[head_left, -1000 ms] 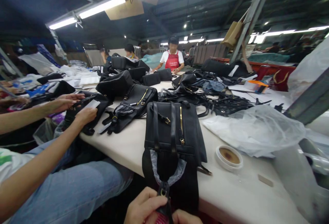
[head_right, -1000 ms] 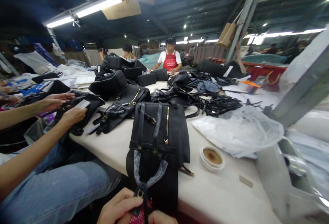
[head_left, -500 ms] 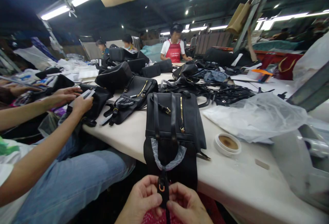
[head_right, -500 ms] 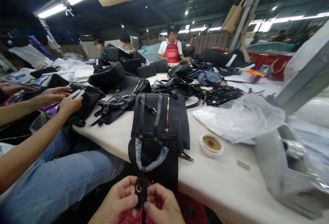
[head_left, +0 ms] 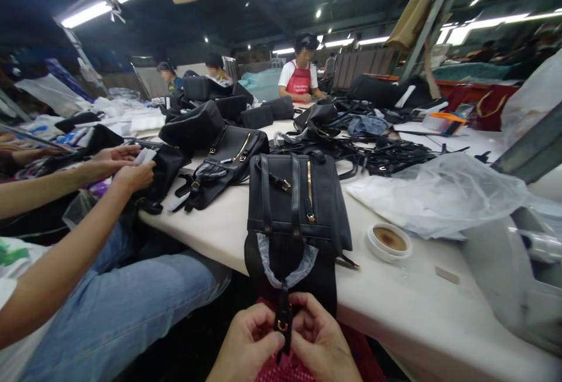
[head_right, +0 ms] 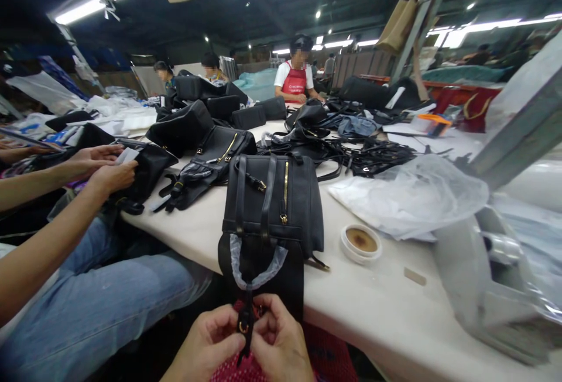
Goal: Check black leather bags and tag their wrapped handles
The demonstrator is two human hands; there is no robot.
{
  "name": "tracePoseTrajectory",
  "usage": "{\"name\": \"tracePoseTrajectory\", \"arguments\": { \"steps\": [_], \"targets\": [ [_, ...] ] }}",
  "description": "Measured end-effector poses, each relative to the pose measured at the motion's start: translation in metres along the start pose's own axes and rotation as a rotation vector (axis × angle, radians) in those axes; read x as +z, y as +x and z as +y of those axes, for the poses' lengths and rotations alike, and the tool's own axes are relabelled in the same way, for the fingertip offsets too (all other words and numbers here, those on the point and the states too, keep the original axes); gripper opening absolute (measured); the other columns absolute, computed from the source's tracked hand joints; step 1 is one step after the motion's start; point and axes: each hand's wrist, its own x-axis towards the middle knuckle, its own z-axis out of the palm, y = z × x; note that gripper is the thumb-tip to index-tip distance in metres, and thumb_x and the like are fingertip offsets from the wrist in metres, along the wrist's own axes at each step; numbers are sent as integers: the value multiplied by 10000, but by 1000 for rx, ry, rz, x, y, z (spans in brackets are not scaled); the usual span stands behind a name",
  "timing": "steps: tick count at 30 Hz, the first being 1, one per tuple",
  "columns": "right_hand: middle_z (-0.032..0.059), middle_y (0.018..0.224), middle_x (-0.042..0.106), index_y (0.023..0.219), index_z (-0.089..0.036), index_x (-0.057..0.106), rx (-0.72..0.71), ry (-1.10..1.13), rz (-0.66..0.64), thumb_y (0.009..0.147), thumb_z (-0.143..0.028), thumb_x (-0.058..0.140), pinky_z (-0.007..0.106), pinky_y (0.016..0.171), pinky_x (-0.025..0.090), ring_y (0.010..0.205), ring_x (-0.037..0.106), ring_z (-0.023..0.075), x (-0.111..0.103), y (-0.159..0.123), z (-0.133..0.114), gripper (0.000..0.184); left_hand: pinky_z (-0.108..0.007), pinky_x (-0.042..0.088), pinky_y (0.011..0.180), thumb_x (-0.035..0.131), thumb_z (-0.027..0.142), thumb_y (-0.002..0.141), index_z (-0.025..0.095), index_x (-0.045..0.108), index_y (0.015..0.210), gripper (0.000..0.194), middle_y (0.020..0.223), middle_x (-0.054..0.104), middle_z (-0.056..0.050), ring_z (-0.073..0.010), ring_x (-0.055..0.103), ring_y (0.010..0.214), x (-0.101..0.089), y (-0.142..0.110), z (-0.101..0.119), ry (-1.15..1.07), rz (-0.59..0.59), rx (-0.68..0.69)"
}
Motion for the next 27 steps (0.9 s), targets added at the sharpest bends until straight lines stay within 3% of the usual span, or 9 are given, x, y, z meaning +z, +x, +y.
{"name": "tracePoseTrajectory", "arguments": {
  "steps": [3, 6, 11, 14, 17, 22, 27],
  "targets": [
    [-95, 553, 510, 976, -183, 593, 9, 58, -37, 643, -277, 786, 180, 468, 400, 455, 475, 71, -3, 0, 3, 396, -252, 396, 641, 607, 132, 601, 139, 620, 655, 57, 667, 593, 5, -136, 520, 651, -1, 3, 2, -63, -65, -38],
    [-79, 609, 511, 981, -182, 598, 12, 85, -103, 660, -294, 769, 189, 510, 406, 511, 478, 75, -9, -2, 5, 381, -242, 377, 631, 587, 129, 620, 145, 608, 691, 76, 664, 560, 13, -133, 496, 659, -1, 5, 2, 50, -85, -33],
    [-75, 639, 508, 952, -182, 619, 10, 66, -69, 663, -198, 728, 180, 533, 351, 557, 452, 71, -15, -8, 2, 310, -240, 365, 635, 527, 111, 719, 176, 581, 729, 85, 746, 565, -2, -147, 495, 705, 10, 4, 0, 481, 25, 171],
    [-76, 626, 505, 939, -175, 629, 24, 78, -56, 630, -226, 755, 185, 532, 345, 544, 446, 70, -16, -8, 6, 338, -246, 360, 616, 530, 118, 731, 192, 547, 721, 77, 705, 566, 4, -149, 496, 663, 17, 4, -7, 605, 89, 204],
    [-74, 598, 507, 925, -166, 638, 43, 98, -52, 612, -311, 789, 194, 517, 342, 516, 438, 71, -16, -6, 13, 376, -245, 385, 624, 525, 149, 754, 198, 546, 744, 55, 712, 574, 4, -153, 516, 668, 18, 5, -15, 543, 120, 178],
    [-85, 545, 497, 914, -159, 634, 73, 149, -48, 581, -341, 818, 189, 506, 345, 480, 431, 61, -11, -6, 21, 422, -240, 439, 658, 516, 222, 782, 187, 545, 784, 46, 744, 558, 2, -151, 534, 706, 15, 4, -22, 262, 32, 96],
    [-87, 513, 506, 811, -179, 593, 53, 148, 102, 559, -296, 778, 179, 462, 285, 447, 395, 57, -4, -6, 23, 333, -241, 413, 657, 568, 233, 791, 196, 558, 757, 51, 727, 578, 4, -153, 524, 688, 11, 1, -27, 478, 100, 245]
  ]
}}
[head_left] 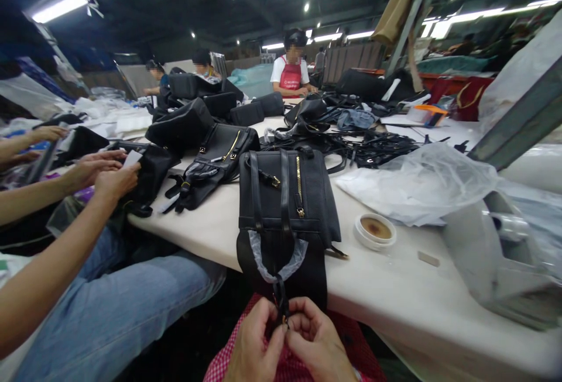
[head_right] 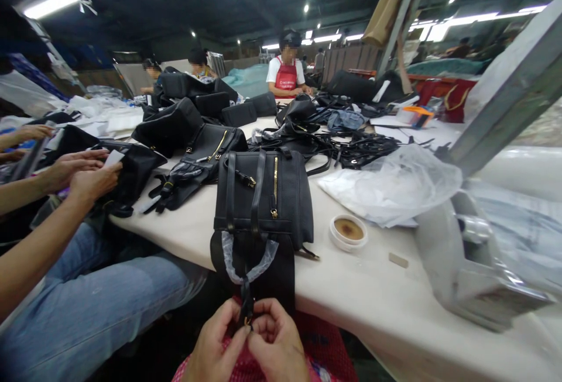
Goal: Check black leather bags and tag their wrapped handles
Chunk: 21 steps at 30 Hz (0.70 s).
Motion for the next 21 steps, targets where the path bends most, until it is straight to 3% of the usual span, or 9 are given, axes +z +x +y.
{"name": "tracePoseTrajectory", "arguments": {
  "steps": [5, 9, 16, 21],
  "targets": [
    [-103, 497, 482, 776, -185, 554, -46, -58, 54, 564, -225, 716, 175, 455, 237, 439, 356, 48, 1, 2, 2, 270, -265, 452, 733, 569, 251, 804, 185, 613, 864, 100, 823, 623, -24, -179, 565, 780, -5, -1, -5, -135, -108, -12],
    [-103, 485, 484, 757, -189, 540, -10, -11, 29, 577, -277, 766, 178, 451, 255, 430, 376, 54, -1, 0, -1, 302, -268, 470, 752, 582, 251, 791, 173, 619, 907, 144, 856, 605, -26, -178, 570, 821, -7, -2, -2, -325, -224, -60],
    [-20, 584, 637, 890, -147, 626, 72, 139, -135, 627, -473, 827, 208, 558, 414, 539, 591, 107, -9, -10, -20, 464, -244, 476, 717, 674, 295, 768, 166, 621, 823, 150, 778, 599, -5, -148, 576, 755, 4, -2, -1, -466, 11, -140],
    [15, 549, 646, 880, -122, 645, 155, 90, -196, 632, -587, 782, 181, 431, 339, 449, 591, 117, -11, -6, -12, 545, -217, 444, 493, 769, 371, 683, 172, 563, 799, 308, 704, 570, 27, -93, 526, 536, 8, 0, -9, -734, -132, -295]
  ]
}}
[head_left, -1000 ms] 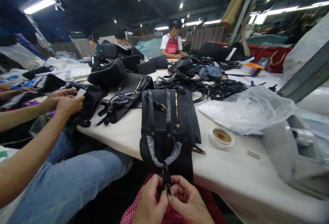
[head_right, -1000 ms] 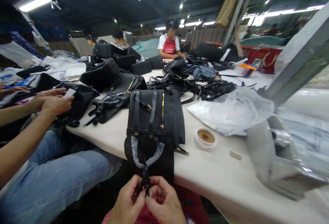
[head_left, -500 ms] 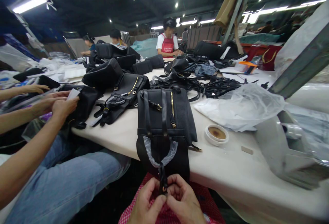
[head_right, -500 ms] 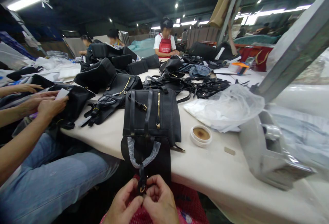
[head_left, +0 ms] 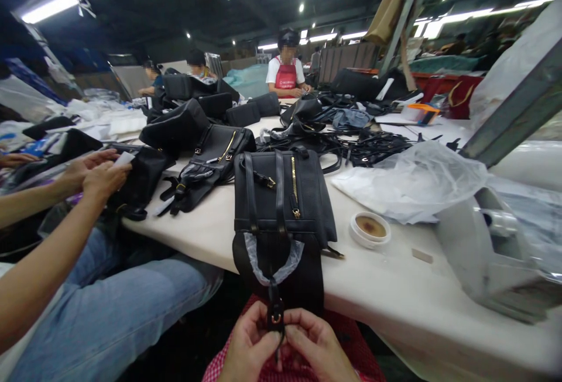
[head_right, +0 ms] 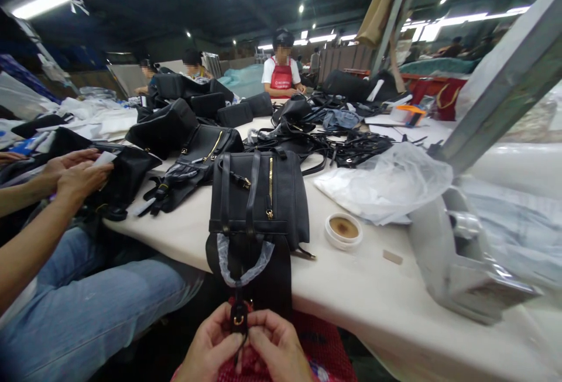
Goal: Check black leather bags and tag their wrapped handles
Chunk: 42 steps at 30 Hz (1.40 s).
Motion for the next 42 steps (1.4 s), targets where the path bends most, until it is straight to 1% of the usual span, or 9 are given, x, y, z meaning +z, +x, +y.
{"name": "tracePoseTrajectory", "arguments": {
  "steps": [9, 12, 16, 22, 29, 32, 37, 40, 42],
  "targets": [
    [-15, 562, 612, 729, -181, 551, -66, -36, -43, 679, -510, 752, 233, 519, 417, 488, 566, 122, 6, -2, -1, 389, -193, 384, 436, 863, 340, 579, 146, 593, 800, 399, 720, 598, 11, -55, 501, 463, -4, 6, -13, -203, 5, -91],
    [-4, 633, 587, 721, -189, 546, -188, -337, 22, 771, -409, 629, 275, 606, 440, 586, 544, 143, 5, -6, -10, 240, -191, 386, 481, 877, 272, 571, 133, 608, 804, 382, 723, 616, -9, -54, 508, 497, -5, 5, -11, -330, -4, -161],
    [12, 669, 543, 641, -191, 526, -309, -670, 156, 702, -277, 554, 279, 617, 388, 653, 494, 159, 3, -7, -15, 109, -205, 408, 551, 854, 212, 608, 138, 607, 786, 313, 749, 636, -13, -59, 523, 539, -6, 3, -3, -333, 36, -181],
    [-24, 586, 545, 745, -193, 508, 52, -266, -113, 659, -290, 482, 214, 455, 302, 459, 396, 90, 3, -7, -12, 133, -232, 414, 548, 851, 177, 588, 164, 549, 692, 319, 712, 611, 12, -91, 537, 555, 1, -7, 19, -295, -29, -73],
    [-11, 675, 536, 699, -204, 491, -374, -1008, 120, 721, -134, 471, 228, 582, 363, 630, 504, 136, -9, -7, 7, 76, -205, 414, 553, 825, 125, 609, 164, 515, 695, 325, 687, 590, 29, -67, 529, 521, -4, -3, 21, -400, 66, -160],
    [3, 711, 578, 764, -204, 529, -507, -1148, 168, 704, -110, 496, 230, 603, 384, 634, 535, 144, -15, -5, 16, 116, -202, 419, 531, 852, 128, 554, 163, 510, 673, 364, 646, 572, 39, -70, 519, 505, -2, 5, 19, -392, 101, -155],
    [-20, 659, 541, 692, -210, 498, -345, -986, 175, 700, -105, 474, 207, 561, 373, 617, 518, 134, -9, -4, 6, 109, -208, 447, 599, 820, 214, 653, 159, 580, 761, 269, 760, 601, 9, -79, 548, 617, 4, 4, 26, -314, 88, -91],
    [-37, 634, 484, 663, -209, 475, -260, -881, 174, 703, -124, 473, 209, 547, 354, 598, 476, 125, -3, -6, -5, 94, -256, 480, 687, 792, 294, 680, 192, 631, 975, 352, 885, 649, -32, -140, 592, 749, -2, -3, 21, -85, 1, 81],
    [-45, 624, 465, 653, -208, 468, -232, -835, 138, 690, -128, 482, 206, 543, 346, 589, 460, 117, -2, -7, -8, 90, -303, 489, 798, 779, 267, 675, 211, 632, 1074, 429, 943, 669, -43, -177, 606, 837, -7, -6, 13, 120, -52, 106]
  ]
}}
